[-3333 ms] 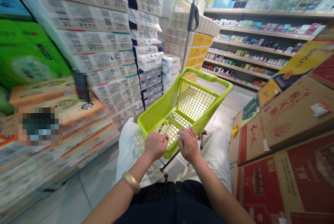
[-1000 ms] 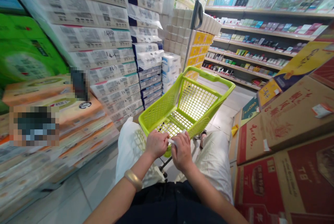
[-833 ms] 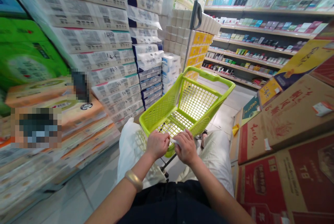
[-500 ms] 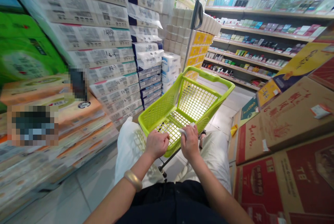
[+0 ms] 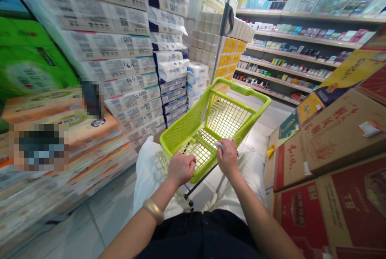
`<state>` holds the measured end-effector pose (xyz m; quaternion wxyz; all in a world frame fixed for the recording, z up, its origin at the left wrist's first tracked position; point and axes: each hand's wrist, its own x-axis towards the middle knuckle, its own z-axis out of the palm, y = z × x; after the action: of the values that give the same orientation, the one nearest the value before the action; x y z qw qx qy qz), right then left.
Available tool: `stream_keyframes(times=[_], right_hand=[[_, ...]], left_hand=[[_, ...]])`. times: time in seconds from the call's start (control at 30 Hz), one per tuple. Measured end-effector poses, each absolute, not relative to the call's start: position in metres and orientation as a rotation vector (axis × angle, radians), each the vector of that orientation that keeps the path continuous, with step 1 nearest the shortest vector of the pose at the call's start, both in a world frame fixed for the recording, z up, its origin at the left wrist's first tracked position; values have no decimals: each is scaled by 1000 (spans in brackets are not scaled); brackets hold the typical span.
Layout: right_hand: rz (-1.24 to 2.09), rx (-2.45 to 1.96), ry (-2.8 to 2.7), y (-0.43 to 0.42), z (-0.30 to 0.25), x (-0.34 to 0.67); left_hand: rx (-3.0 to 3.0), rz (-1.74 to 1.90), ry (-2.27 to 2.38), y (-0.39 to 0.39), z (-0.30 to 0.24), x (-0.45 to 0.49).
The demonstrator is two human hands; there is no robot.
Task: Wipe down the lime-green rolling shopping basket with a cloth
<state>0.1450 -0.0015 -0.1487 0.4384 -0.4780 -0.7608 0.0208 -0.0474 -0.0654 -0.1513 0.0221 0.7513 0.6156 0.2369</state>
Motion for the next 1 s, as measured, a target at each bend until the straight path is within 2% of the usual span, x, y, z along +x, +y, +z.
stream_keyframes(times=[0.23, 0.37, 0.57, 1.0], right_hand=[[126, -961, -2096, -63, -161, 111], [94, -925, -2154, -45, -154, 125], [26, -1105, -1949, 1, -153, 152], [65, -1047, -1950, -24, -155, 123]], left_hand=[[2353, 714, 1904, -65, -151, -50], [2345, 722, 1899, -66, -150, -50], [2318, 727, 1914, -68, -149, -48], [2354, 595, 1840, -55, -143, -82]])
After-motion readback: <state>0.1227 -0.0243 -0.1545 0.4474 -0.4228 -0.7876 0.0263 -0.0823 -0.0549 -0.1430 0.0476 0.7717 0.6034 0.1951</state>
